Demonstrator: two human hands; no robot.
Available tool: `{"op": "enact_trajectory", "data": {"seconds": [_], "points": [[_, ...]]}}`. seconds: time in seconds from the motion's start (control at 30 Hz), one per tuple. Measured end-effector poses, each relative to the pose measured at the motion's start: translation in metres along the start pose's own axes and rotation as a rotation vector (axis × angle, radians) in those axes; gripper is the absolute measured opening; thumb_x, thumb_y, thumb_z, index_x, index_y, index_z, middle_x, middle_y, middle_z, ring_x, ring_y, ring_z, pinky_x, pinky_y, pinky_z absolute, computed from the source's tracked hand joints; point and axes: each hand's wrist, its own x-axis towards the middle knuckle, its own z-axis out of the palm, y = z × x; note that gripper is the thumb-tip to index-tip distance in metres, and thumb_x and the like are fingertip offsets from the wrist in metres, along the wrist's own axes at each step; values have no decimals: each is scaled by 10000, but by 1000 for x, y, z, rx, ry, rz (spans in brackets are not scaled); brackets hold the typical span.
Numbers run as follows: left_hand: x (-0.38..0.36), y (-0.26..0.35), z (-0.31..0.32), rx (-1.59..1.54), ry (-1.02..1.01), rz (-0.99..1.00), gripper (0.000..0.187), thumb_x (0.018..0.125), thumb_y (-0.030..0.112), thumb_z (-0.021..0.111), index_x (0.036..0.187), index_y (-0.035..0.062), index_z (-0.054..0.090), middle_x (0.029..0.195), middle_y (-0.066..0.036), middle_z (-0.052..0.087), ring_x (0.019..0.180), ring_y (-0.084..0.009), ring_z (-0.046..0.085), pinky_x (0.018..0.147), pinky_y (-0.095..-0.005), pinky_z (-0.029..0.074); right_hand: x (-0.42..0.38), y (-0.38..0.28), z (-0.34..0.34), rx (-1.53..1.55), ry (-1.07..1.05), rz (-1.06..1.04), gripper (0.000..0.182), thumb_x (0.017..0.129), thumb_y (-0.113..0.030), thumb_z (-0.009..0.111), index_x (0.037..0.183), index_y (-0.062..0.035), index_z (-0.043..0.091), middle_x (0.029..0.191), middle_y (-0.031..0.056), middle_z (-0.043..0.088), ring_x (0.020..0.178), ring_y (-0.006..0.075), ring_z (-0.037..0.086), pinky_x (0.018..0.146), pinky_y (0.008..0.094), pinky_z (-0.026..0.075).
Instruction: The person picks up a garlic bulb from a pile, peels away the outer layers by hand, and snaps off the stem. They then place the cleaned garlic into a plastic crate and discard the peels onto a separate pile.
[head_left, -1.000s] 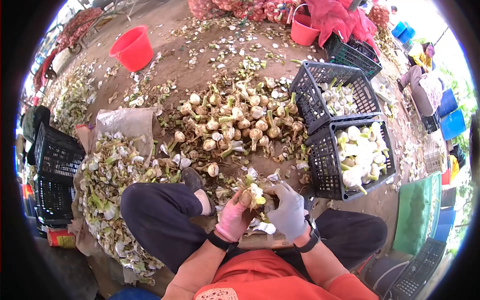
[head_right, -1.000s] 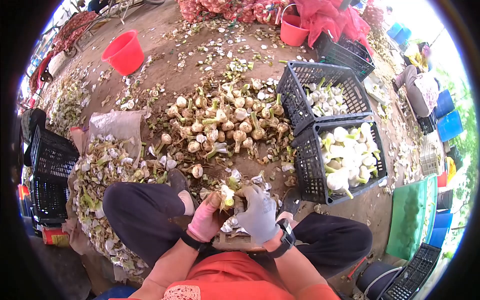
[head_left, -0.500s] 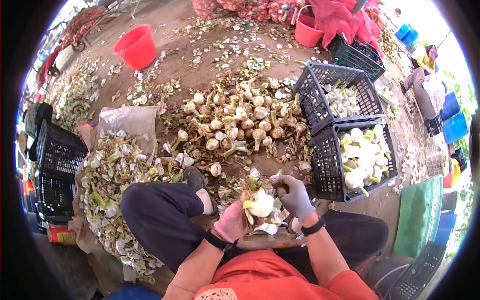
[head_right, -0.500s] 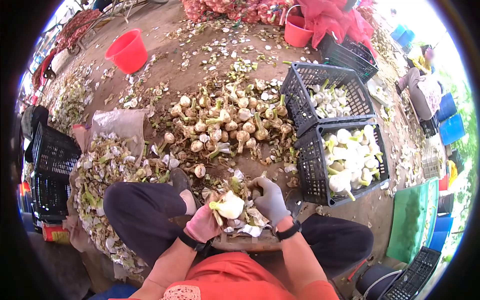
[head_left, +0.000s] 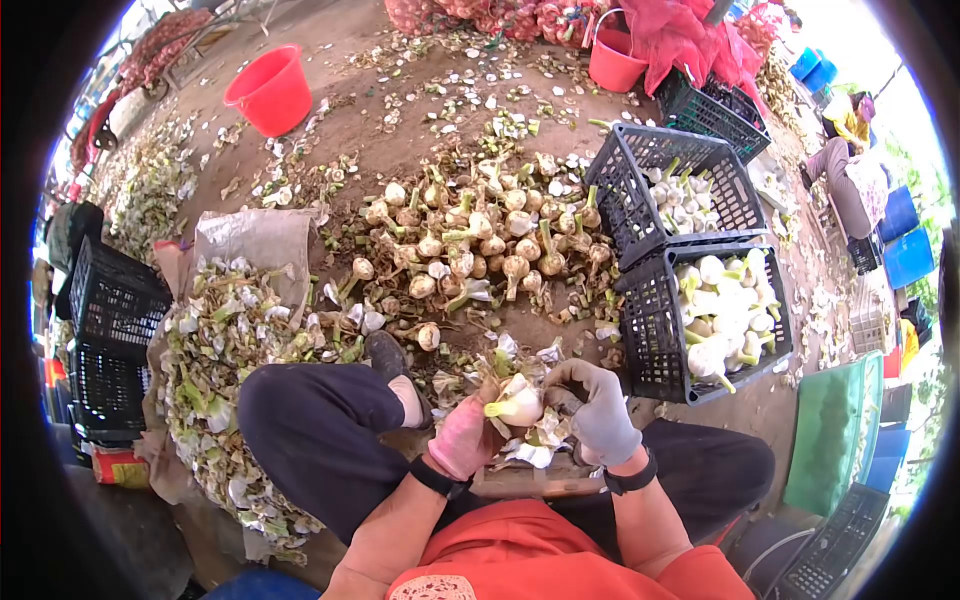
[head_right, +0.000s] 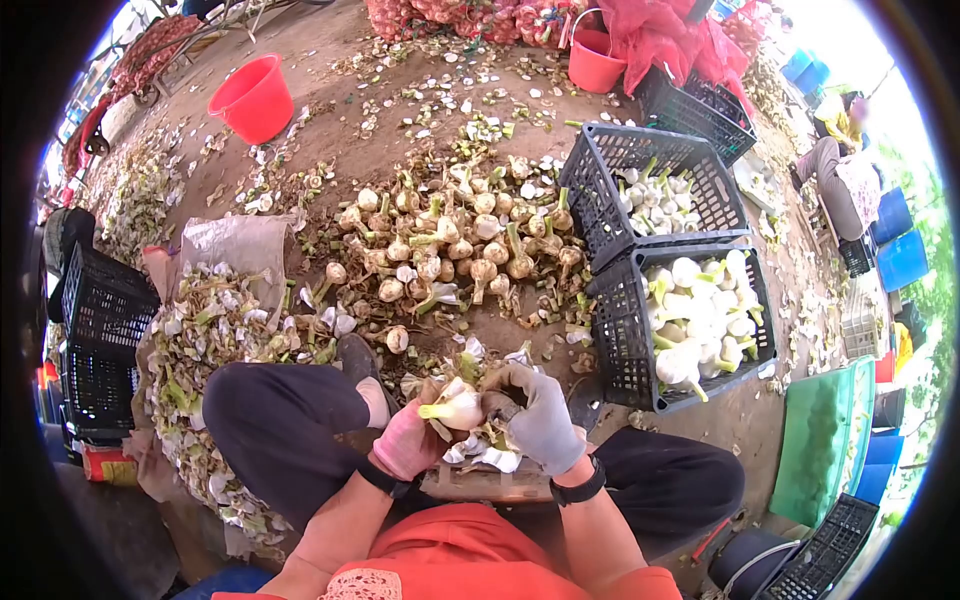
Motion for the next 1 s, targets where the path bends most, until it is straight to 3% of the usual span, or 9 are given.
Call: {"op": "enact_trajectory", "data": {"seconds": [0.1,0.17,0.27,0.4,0.53,0.67,0.77,0.9,1.0], "points": [[-12,-1,16,-11,-24,-15,501,956,463,486,1256,63,510,1087,-64,642,961,-195,636,819,-336,528,9,10,-3,29,20,62,79,833,66,604,890,17,631,810,50,652,711,115,596,646,261,481],[-9,-4,-10,-42,-230,-8,499,958,459,484,1266,67,508,1103,-72,641,978,-199,635,810,-352,536,14,26,-1,99,27,134,75,822,49,620,885,8,630,803,72,661,693,143,612,644,277,484],[-2,-2,-11,-136,-159,-100,533,943,486,493,1276,70,502,1107,-78,641,996,-213,637,818,-377,543,23,46,6,-395,78,-178,110,780,-17,639,889,-21,632,771,166,636,716,319,636,646,340,490],[-11,0,5,-42,-241,-49,683,873,597,534,1290,59,477,1127,-109,624,1046,-274,623,912,-443,510,28,60,-2,-672,113,-90,173,780,34,571,927,-21,644,830,162,649,782,305,651,695,362,503],[-13,3,17,100,-23,-16,657,875,603,504,1270,78,492,1114,-50,615,1004,-203,622,836,-398,527,8,-1,-6,-122,-56,-43,328,766,87,583,1062,-33,654,1055,144,616,1003,266,589,896,332,450],[-7,1,20,115,12,27,673,855,654,492,1218,88,527,1022,-37,624,941,-175,609,830,-361,500,-3,-27,12,-506,-87,-372,277,753,40,676,1021,-33,670,963,120,635,878,267,628,762,314,499],[-9,1,12,116,-132,13,618,892,624,474,1222,104,526,1058,-14,594,911,-147,574,815,-322,469,-7,-20,20,-601,-27,-377,268,736,33,684,989,-54,684,878,112,635,796,291,631,688,339,504],[-12,1,14,159,11,-34,521,926,526,515,1238,108,518,1068,-12,591,937,-146,569,835,-336,467,-3,-22,14,-588,-44,-370,228,712,60,640,914,-42,661,822,121,629,749,305,624,656,343,493],[-12,0,5,459,-66,43,447,927,416,565,1247,109,515,1100,-9,589,956,-150,569,854,-359,465,0,-23,11,-556,-58,-317,201,708,59,633,889,-27,642,818,132,629,749,305,624,665,333,487]]}}
